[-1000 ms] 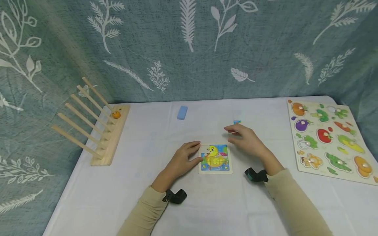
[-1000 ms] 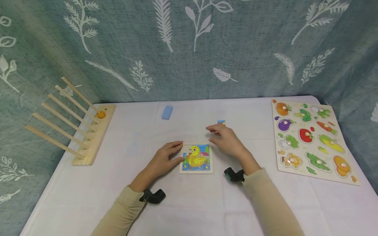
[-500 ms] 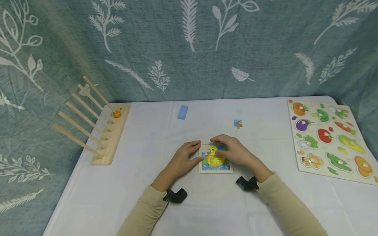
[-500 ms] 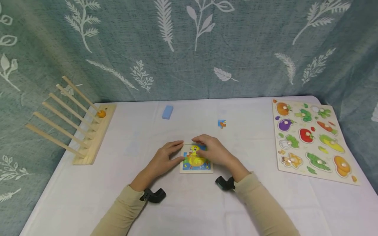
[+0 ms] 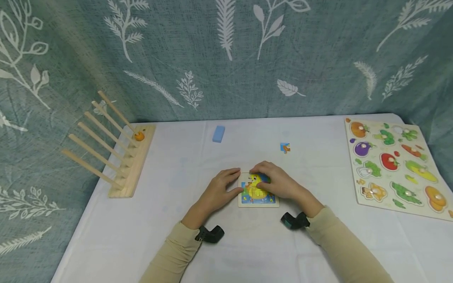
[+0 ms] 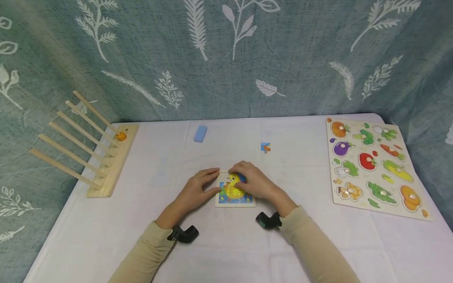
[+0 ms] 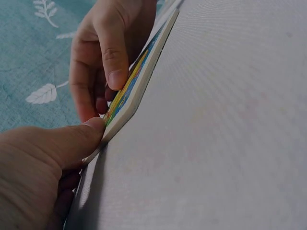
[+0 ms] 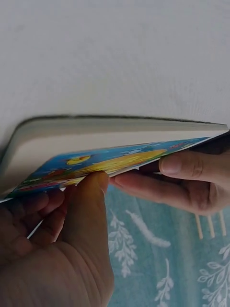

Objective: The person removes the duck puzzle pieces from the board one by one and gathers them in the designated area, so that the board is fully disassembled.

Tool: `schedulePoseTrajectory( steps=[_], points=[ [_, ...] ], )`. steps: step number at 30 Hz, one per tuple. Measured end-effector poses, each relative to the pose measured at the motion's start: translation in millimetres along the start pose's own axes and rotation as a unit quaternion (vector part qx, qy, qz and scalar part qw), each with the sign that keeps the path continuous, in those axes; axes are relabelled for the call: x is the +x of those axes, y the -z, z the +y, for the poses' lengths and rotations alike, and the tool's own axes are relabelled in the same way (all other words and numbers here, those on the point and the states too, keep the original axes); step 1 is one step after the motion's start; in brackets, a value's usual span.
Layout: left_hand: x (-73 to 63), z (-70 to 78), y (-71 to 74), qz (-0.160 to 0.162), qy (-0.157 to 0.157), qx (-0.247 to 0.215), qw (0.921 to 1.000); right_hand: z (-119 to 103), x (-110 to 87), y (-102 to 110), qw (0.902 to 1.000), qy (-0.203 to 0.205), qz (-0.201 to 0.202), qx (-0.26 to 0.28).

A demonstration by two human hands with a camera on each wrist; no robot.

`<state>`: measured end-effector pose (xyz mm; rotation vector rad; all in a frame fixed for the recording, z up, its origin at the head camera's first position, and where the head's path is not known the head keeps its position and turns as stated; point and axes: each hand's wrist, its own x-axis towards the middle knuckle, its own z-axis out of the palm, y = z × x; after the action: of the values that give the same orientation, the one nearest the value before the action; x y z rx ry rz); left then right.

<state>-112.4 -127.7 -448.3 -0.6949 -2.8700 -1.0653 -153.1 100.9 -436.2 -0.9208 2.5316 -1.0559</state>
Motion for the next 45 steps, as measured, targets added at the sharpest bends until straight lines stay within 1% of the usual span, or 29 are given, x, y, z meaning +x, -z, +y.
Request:
schedulePoseTrajectory(
  steps=[3,8,11,18,25,31,39,45],
  points=[
    [0.7,-0.7,0.1,0.002,-0.004,0.003,1.0000,0.6,-0.5,-0.2,1.0000,0.008,-0.002,0.000],
    [1.8,-2.3,-0.7,0.002,-0.005,0.006,1.0000,1.3,-0.6,-1.1,0.9994,0.032,-0.008,-0.012],
    [2.0,-2.0,-0.4,0.001,-0.004,0.007,1.0000,1.3,-0.4,-2.3,0.9992,0.037,-0.010,-0.014],
    [1.6,-2.1,-0.7,-0.001,0.001,0.010,1.0000,-0.4,-1.0,-2.9,0.9995,0.029,-0.012,0.003],
    [2.2,-2.7,-1.1,-0.001,-0.003,0.004,1.0000,1.6,-1.0,-3.5,0.9996,0.021,-0.002,0.017],
    [2.4,-2.6,-1.6,0.001,-0.005,0.003,1.0000,2.7,-1.1,-3.5,0.9996,0.006,-0.003,0.029],
    [2.4,-2.9,-2.6,-0.001,-0.001,-0.001,1.0000,9.4,-0.5,-4.5,0.9973,-0.008,0.018,0.070],
    [1.9,-2.7,-3.1,0.000,0.000,-0.003,1.0000,8.0,-1.6,-4.0,0.9976,-0.014,0.017,0.065]
  ],
)
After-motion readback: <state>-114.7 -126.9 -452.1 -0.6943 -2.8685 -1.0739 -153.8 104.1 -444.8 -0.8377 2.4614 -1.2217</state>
